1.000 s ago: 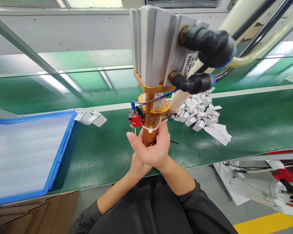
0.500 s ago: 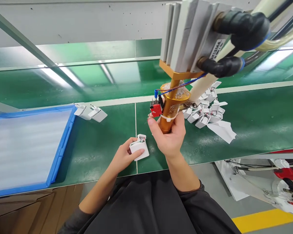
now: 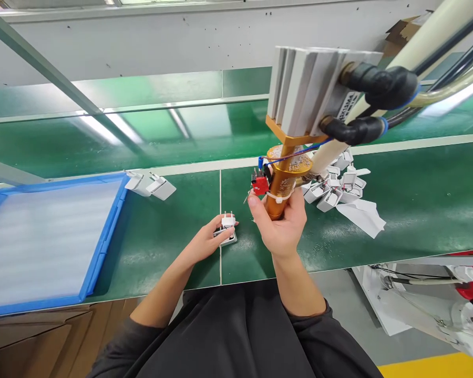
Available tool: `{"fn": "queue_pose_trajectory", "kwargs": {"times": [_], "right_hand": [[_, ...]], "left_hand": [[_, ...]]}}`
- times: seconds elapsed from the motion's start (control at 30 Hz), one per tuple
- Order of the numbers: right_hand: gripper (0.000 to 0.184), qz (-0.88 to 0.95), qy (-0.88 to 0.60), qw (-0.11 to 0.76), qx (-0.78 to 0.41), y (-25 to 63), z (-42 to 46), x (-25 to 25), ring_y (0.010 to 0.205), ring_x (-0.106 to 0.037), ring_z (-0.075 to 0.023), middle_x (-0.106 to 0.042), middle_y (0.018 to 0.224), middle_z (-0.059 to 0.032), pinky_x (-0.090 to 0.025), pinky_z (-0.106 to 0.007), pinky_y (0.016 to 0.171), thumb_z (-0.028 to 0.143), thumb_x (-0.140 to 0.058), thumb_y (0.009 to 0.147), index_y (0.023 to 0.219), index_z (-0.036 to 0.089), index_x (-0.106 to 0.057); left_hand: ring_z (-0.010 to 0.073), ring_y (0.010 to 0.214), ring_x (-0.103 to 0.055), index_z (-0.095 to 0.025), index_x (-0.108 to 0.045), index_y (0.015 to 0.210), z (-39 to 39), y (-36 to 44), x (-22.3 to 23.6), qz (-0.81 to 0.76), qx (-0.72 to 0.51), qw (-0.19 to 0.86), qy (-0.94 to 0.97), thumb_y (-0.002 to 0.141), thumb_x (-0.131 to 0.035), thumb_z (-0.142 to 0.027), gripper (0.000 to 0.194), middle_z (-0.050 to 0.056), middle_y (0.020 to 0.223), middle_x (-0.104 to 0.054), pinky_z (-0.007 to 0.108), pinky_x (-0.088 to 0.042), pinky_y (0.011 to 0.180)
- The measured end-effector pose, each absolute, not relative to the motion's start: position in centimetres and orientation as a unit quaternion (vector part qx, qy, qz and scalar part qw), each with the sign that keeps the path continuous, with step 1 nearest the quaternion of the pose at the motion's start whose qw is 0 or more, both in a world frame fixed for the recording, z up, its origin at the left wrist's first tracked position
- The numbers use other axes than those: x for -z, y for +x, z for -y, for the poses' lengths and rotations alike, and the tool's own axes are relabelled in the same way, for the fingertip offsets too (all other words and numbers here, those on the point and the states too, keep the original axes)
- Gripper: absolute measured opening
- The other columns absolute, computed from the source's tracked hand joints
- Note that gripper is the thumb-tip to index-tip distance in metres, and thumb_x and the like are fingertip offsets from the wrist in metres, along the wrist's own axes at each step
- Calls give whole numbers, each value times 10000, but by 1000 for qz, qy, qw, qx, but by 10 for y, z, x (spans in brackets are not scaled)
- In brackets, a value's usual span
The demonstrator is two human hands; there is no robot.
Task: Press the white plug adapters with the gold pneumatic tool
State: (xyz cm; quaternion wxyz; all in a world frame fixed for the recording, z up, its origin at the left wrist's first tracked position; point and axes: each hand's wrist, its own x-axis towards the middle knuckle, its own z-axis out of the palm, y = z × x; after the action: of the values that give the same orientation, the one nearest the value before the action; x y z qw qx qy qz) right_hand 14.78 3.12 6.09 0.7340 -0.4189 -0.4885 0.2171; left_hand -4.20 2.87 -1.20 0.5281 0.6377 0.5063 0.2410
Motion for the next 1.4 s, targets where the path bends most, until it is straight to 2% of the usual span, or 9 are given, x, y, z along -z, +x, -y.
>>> {"fn": "queue_pose_trajectory", "kwargs": {"times": [0.1, 0.23, 0.4, 0.5, 0.67, 0.87, 1.17, 1.3, 1.4], "right_hand": [[230, 486, -425, 732, -216, 150, -30, -59, 465, -519, -107, -572, 641, 67, -460, -273, 465, 256, -730, 817, 964, 260, -552], [214, 482, -425, 735, -216, 151, -29, -58, 465, -516, -100, -592, 663, 60, -450, -271, 462, 249, -733, 810, 896, 244, -537], [222, 476, -439, 729, -222, 153, -29, -54, 454, -504, -91, -602, 668, 62, -436, -264, 454, 259, -744, 809, 887, 231, -538], [216, 476, -443, 726, -225, 154, -29, -52, 458, -502, -90, -602, 666, 64, -436, -265, 465, 262, -742, 814, 893, 228, -544], [237, 472, -460, 718, -227, 157, -29, -48, 465, -515, -98, -615, 674, 56, -447, -269, 474, 294, -747, 813, 950, 226, -566], [223, 471, -459, 720, -221, 160, -29, -48, 451, -529, -109, -585, 595, 75, -466, -267, 478, 283, -754, 805, 919, 224, -572], [226, 428, -478, 728, -241, 160, -26, -52, 429, -536, -89, -688, 734, 19, -440, -250, 422, 276, -766, 772, 901, 196, -598], [246, 418, -472, 733, -253, 162, -25, -53, 414, -546, -102, -677, 662, 22, -458, -264, 425, 279, -792, 745, 833, 186, -581], [287, 411, -479, 731, -260, 162, -25, -53, 417, -559, -116, -677, 646, 15, -468, -273, 422, 318, -807, 731, 816, 187, -566]], "left_hand": [[194, 950, -676, -206, -542, 1123, -29, -33, 19, -507, -284, 491, 649, 914, -536, -318, 238, 64, 1075, -739, 320, -519, 836], [193, 924, -651, -200, -529, 1053, -25, -32, 26, -517, -316, 341, 718, 850, -496, -182, 206, 67, 1015, -711, 325, -504, 821], [254, 1049, -577, -178, -426, 1414, -16, -43, 11, -477, -224, 202, 825, 932, -454, -205, 484, 109, 1153, -677, 426, -443, 922], [243, 1043, -578, -201, -351, 1502, -10, -46, 4, -471, -210, 178, 838, 1015, -385, -254, 491, 101, 1206, -678, 417, -451, 931], [212, 957, -639, -192, -549, 1259, -6, -41, 16, -485, -280, 144, 816, 1017, -465, -294, 276, 78, 1067, -712, 330, -523, 831], [162, 727, -658, -210, -567, 1151, -7, -40, 28, -516, -296, 158, 788, 980, -560, -378, 241, 25, 888, -688, 270, -529, 675], [259, 859, -664, -183, -578, 1201, -4, -45, 21, -515, -78, 93, 849, 959, -572, -455, 364, 97, 968, -711, 355, -488, 738], [322, 981, -644, -153, -622, 1131, -38, -72, 16, -583, -107, 14, 805, 962, -550, -464, 361, 154, 1001, -698, 436, -459, 860], [399, 1216, -556, -129, -633, 1119, -79, -104, 16, -650, -144, -52, 745, 958, -542, -437, 360, 224, 1145, -670, 530, -368, 1023]]}}
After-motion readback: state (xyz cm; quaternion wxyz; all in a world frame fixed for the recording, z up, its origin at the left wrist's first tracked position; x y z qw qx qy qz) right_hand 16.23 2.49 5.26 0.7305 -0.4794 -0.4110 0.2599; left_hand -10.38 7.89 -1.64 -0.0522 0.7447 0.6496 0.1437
